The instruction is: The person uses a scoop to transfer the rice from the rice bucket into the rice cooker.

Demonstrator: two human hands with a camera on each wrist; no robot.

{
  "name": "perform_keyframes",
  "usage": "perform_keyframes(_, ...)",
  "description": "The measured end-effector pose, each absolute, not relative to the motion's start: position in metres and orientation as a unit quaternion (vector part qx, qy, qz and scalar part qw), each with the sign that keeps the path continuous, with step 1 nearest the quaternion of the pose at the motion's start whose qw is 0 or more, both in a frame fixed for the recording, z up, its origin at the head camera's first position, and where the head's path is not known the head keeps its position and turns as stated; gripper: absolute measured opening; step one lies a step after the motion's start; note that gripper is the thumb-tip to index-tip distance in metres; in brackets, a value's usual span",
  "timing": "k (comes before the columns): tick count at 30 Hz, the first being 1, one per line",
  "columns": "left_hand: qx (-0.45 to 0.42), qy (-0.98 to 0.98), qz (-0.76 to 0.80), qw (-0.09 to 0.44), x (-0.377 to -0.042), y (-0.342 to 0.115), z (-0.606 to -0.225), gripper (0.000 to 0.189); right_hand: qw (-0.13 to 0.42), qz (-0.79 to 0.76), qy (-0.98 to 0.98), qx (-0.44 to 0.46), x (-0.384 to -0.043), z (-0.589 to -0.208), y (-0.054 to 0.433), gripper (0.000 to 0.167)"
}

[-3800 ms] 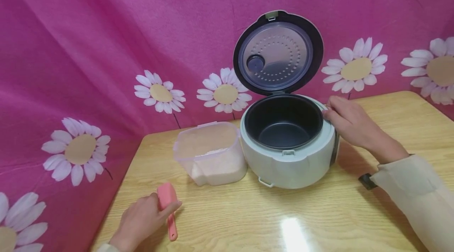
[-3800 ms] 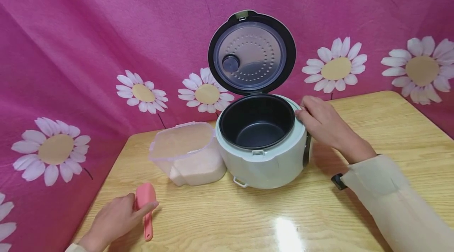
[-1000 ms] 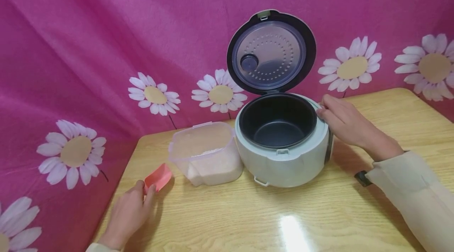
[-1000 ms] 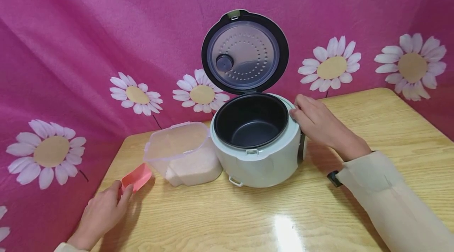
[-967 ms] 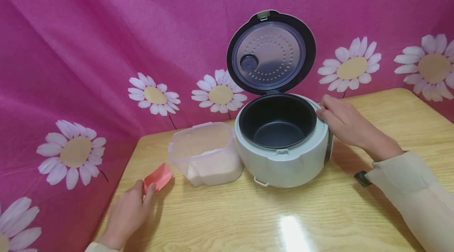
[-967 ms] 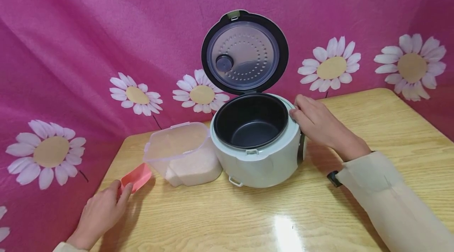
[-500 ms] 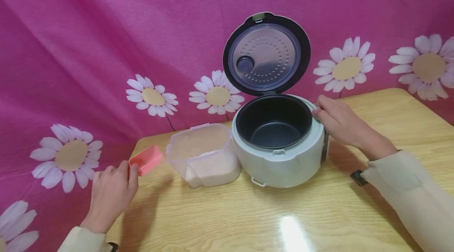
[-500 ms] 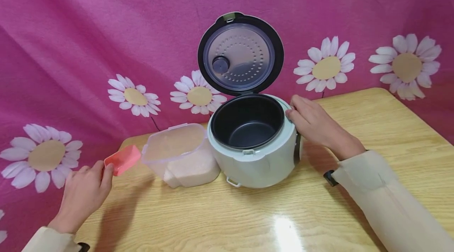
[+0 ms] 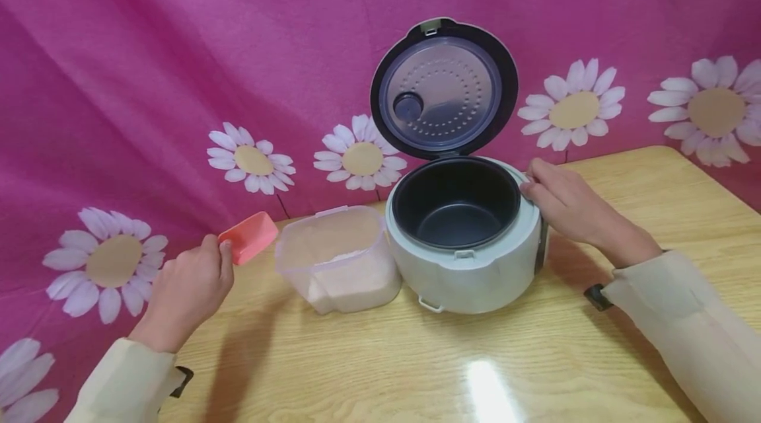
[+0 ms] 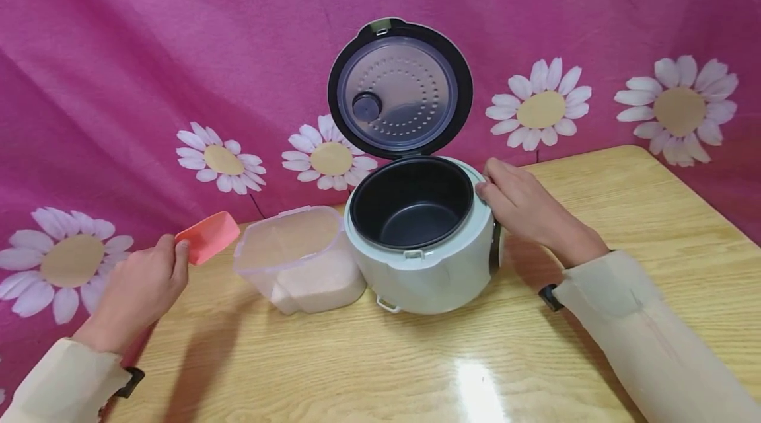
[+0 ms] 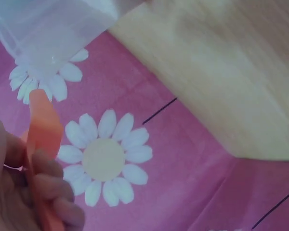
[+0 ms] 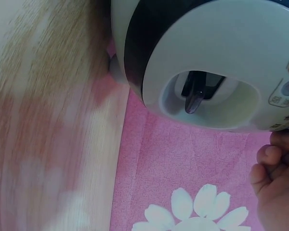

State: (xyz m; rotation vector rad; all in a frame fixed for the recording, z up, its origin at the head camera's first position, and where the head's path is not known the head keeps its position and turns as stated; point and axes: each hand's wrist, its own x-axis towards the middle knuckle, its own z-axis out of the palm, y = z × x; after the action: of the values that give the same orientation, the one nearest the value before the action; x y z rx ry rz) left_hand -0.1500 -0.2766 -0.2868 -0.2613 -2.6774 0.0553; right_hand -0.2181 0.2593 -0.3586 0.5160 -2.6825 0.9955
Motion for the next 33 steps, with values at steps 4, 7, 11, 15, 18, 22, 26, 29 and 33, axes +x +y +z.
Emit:
perform_keyframes(4,-0.094,-0.967,0.028,0.235,-0.156,-0.274,-0.276,0.032,0.111,0.345,-0.916,0.171,-0.217,-0.358,0.258,0.01)
perform_keyframes(7,-0.112,-0.968,0.035,0.221,-0.161,-0.268,-0.271,0.031,0.115,0.343,-0.916,0.172,-0.218,-0.356,0.257,0.009)
perform_keyframes(11,-0.145,-0.968,0.057,0.197,-0.166,-0.255,-0.266,0.033,0.118,0.343,-0.916,0.171,-0.218,-0.356,0.257,0.008)
perform_keyframes(15,-0.17,-0.968,0.076,0.166,-0.169,-0.24,-0.266,0.035,0.126,0.338,-0.916,0.173,-0.219,-0.357,0.257,0.008)
perform_keyframes(18,-0.188,-0.967,0.079,0.15,-0.173,-0.232,-0.266,0.034,0.143,0.331,-0.915,0.182,-0.22,-0.358,0.257,0.006)
perform_keyframes(22,-0.214,-0.963,0.095,0.136,-0.179,-0.222,-0.265,0.032,0.163,0.322,-0.911,0.199,-0.221,-0.359,0.258,0.004)
perform_keyframes(26,-0.236,-0.959,0.125,0.094,-0.185,-0.21,-0.266,0.032,0.166,0.322,-0.91,0.203,-0.222,-0.36,0.258,0.004)
perform_keyframes(29,-0.244,-0.958,0.145,0.035,-0.189,-0.2,-0.264,0.028,0.155,0.328,-0.912,0.194,-0.221,-0.36,0.257,0.004)
perform_keyframes(33,-0.238,-0.958,0.157,-0.036,-0.194,-0.187,-0.26,0.022,0.143,0.333,-0.914,0.184,-0.221,-0.36,0.256,0.005)
